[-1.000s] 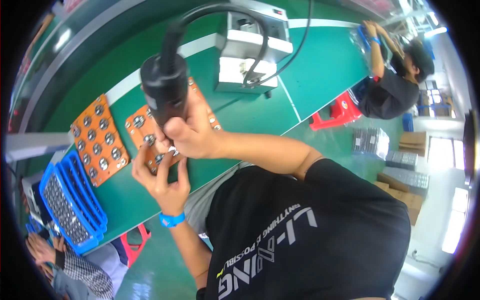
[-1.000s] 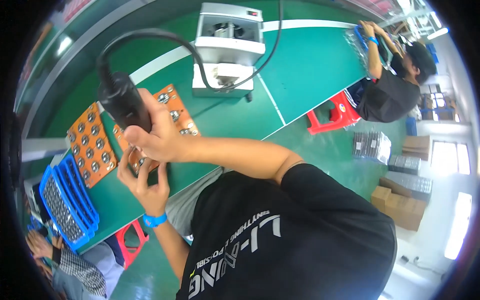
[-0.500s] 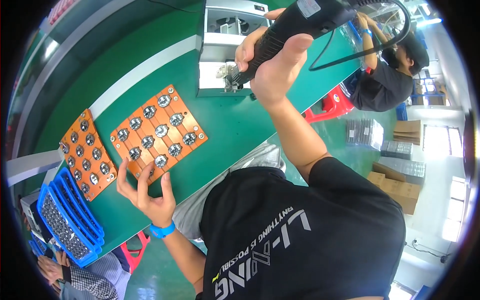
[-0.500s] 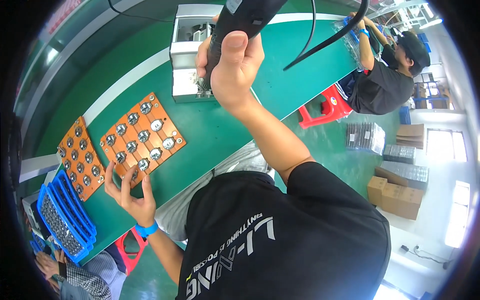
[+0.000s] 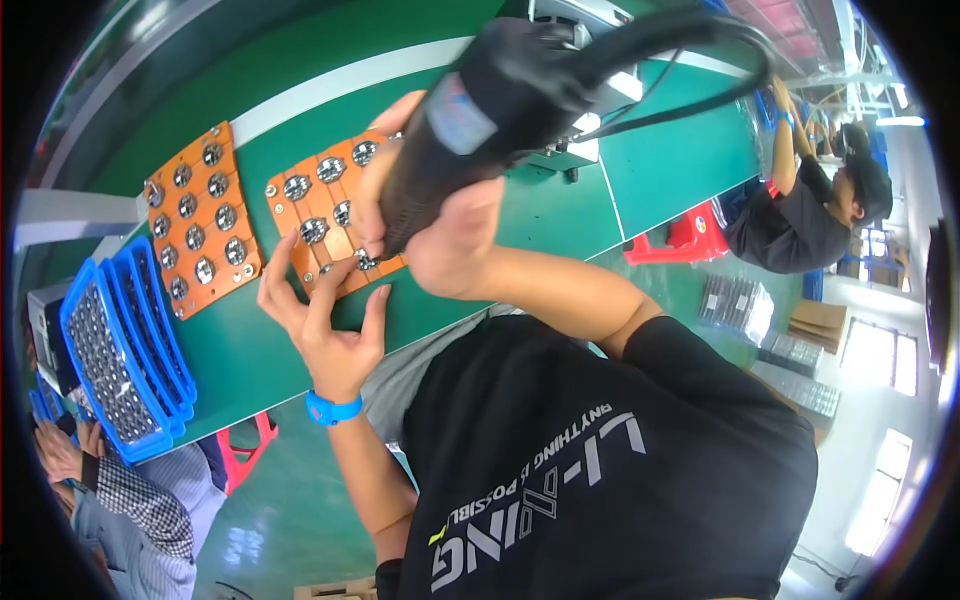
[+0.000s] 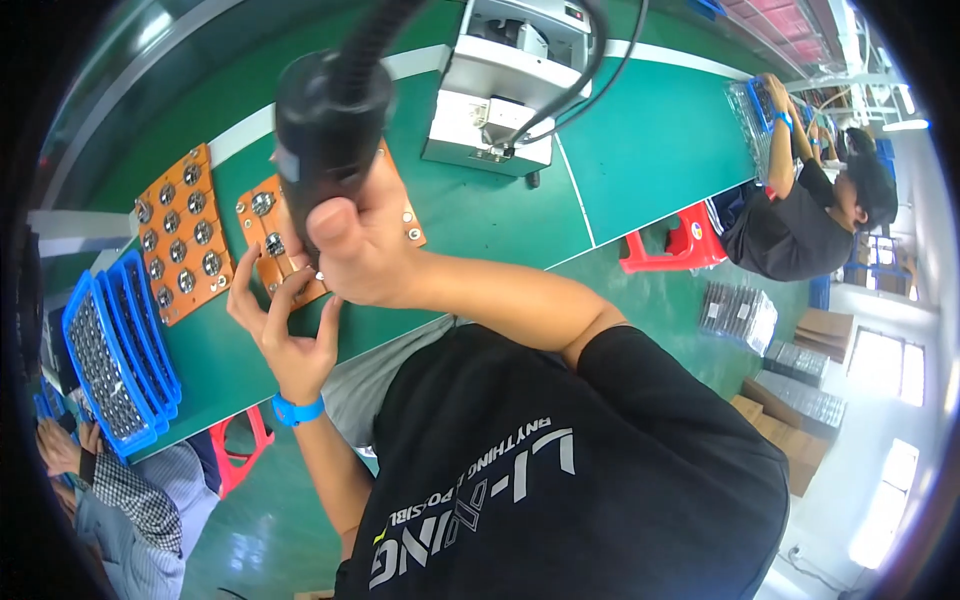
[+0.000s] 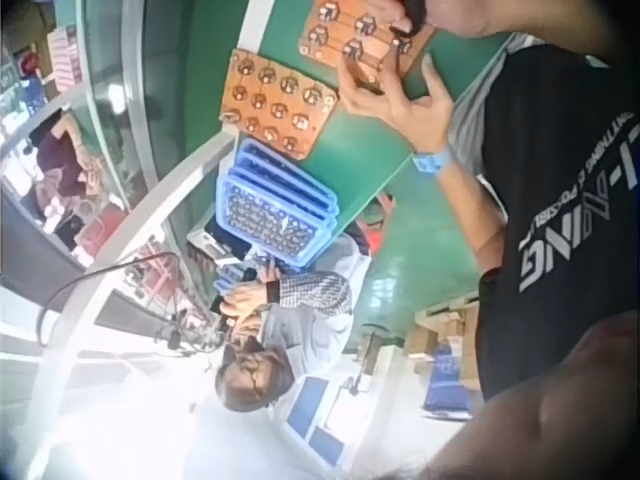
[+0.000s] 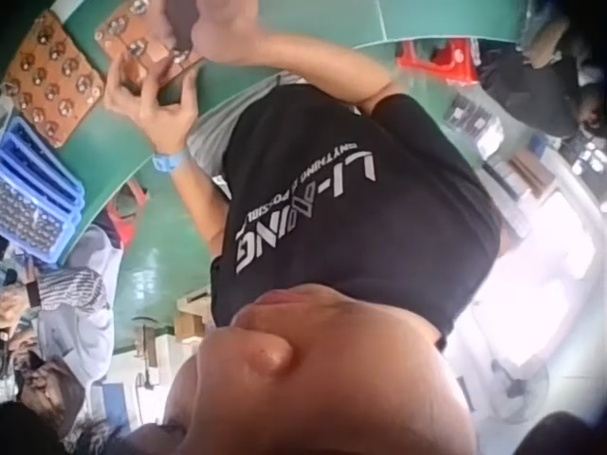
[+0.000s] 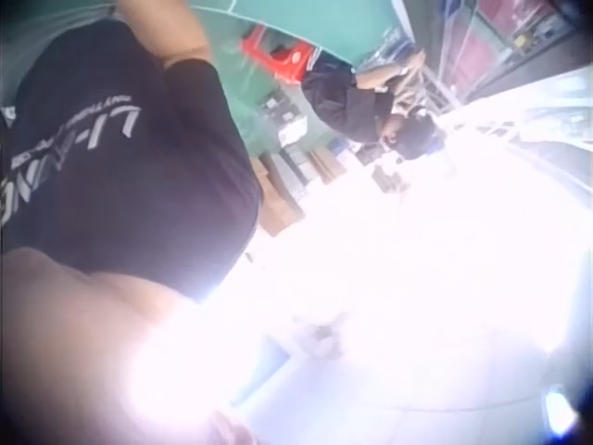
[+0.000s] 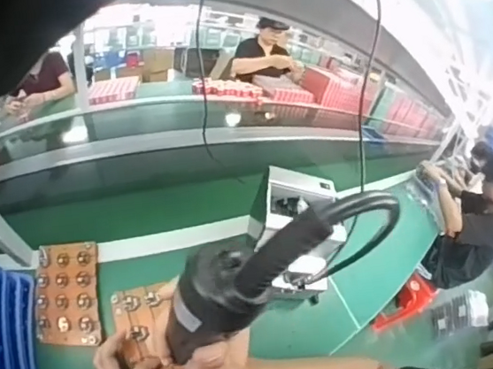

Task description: The person assembles electronic components onto printed circuit boards by securing them with screws using an electric screwdriver.

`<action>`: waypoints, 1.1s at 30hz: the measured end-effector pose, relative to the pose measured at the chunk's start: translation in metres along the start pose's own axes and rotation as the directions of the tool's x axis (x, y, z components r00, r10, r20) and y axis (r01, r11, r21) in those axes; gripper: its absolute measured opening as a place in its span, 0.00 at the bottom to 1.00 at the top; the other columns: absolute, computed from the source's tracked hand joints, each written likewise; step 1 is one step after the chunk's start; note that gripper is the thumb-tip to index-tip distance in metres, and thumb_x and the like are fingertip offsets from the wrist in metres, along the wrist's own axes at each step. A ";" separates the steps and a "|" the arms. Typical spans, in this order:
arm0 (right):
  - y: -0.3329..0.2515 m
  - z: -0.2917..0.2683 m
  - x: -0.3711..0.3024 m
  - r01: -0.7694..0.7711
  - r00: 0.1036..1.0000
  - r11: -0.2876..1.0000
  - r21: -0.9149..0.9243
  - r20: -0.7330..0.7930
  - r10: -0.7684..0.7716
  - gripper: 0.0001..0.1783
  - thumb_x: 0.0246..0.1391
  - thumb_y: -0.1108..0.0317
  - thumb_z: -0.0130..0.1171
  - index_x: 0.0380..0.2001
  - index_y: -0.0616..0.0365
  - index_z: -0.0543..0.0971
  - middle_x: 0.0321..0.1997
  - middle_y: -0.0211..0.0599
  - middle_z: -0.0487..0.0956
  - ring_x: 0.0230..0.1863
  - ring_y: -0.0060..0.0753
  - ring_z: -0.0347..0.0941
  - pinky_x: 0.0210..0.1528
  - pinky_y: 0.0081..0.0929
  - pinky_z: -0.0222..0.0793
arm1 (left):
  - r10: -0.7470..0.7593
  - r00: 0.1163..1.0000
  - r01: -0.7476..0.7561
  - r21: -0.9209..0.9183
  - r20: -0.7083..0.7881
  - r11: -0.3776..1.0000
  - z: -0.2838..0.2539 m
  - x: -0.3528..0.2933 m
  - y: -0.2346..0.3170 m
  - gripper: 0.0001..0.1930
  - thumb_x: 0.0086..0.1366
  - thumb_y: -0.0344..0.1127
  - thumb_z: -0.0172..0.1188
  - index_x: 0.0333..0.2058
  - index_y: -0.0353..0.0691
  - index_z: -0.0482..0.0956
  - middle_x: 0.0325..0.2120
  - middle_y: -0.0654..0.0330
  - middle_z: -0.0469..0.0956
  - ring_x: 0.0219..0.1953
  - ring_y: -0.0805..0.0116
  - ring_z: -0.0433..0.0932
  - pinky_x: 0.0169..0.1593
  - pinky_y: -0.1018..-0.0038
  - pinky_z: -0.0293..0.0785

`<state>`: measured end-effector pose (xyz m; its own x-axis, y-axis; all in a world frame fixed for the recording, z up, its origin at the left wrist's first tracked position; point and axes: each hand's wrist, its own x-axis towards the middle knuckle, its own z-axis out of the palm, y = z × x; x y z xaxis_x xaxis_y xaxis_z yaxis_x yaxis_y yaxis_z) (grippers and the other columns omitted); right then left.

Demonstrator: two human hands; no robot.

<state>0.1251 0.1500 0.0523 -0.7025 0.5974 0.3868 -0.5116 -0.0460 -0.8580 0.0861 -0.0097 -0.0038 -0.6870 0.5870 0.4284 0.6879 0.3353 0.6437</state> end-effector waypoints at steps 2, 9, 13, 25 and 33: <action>0.008 0.006 0.000 -0.036 0.996 0.998 0.044 0.080 0.032 0.55 0.55 0.18 0.46 0.53 0.67 0.61 0.17 0.36 0.74 0.15 0.23 0.67 0.19 0.21 0.65 | 0.016 1.000 -0.016 0.009 -0.021 1.000 0.002 -0.001 -0.004 0.18 0.46 0.35 0.77 0.38 0.43 0.87 0.66 0.49 0.67 0.66 0.44 0.62 0.67 0.52 0.60; 0.020 0.010 -0.004 -0.074 0.986 0.996 0.041 0.154 0.067 0.52 0.57 0.20 0.49 0.52 0.67 0.63 0.17 0.37 0.74 0.15 0.23 0.67 0.20 0.22 0.64 | 0.002 0.999 -0.002 0.011 -0.052 1.000 0.003 -0.003 -0.007 0.15 0.46 0.34 0.77 0.35 0.42 0.86 0.64 0.50 0.70 0.65 0.44 0.63 0.65 0.53 0.59; 0.025 0.013 -0.007 -0.083 0.981 0.989 0.118 0.185 0.060 0.49 0.57 0.26 0.57 0.54 0.65 0.64 0.18 0.36 0.73 0.16 0.22 0.67 0.21 0.21 0.65 | 0.017 0.998 -0.017 0.004 -0.061 1.000 0.005 -0.003 -0.010 0.15 0.46 0.33 0.77 0.34 0.40 0.85 0.64 0.50 0.70 0.64 0.43 0.64 0.65 0.53 0.60; 0.046 0.015 -0.008 -0.076 0.968 0.986 0.149 0.249 0.037 0.32 0.61 0.53 0.69 0.55 0.66 0.69 0.36 0.34 0.77 0.28 0.18 0.72 0.29 0.20 0.72 | 0.033 0.999 -0.033 0.009 -0.028 0.999 0.004 -0.005 -0.007 0.23 0.47 0.30 0.74 0.45 0.41 0.84 0.67 0.45 0.66 0.65 0.41 0.64 0.65 0.52 0.62; 0.003 -0.016 0.002 0.083 0.996 0.987 0.138 0.010 -0.085 0.51 0.58 0.27 0.56 0.61 0.64 0.60 0.21 0.34 0.73 0.17 0.19 0.68 0.21 0.19 0.66 | 0.006 0.999 -0.010 -0.077 -0.046 0.997 0.005 -0.002 -0.003 0.27 0.50 0.31 0.77 0.51 0.39 0.83 0.67 0.43 0.62 0.70 0.40 0.63 0.70 0.47 0.63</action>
<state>0.1305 0.1638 0.0449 -0.6615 0.5909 0.4618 -0.6311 -0.1060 -0.7684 0.0867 -0.0081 -0.0098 -0.6926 0.5543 0.4615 0.6748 0.2720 0.6860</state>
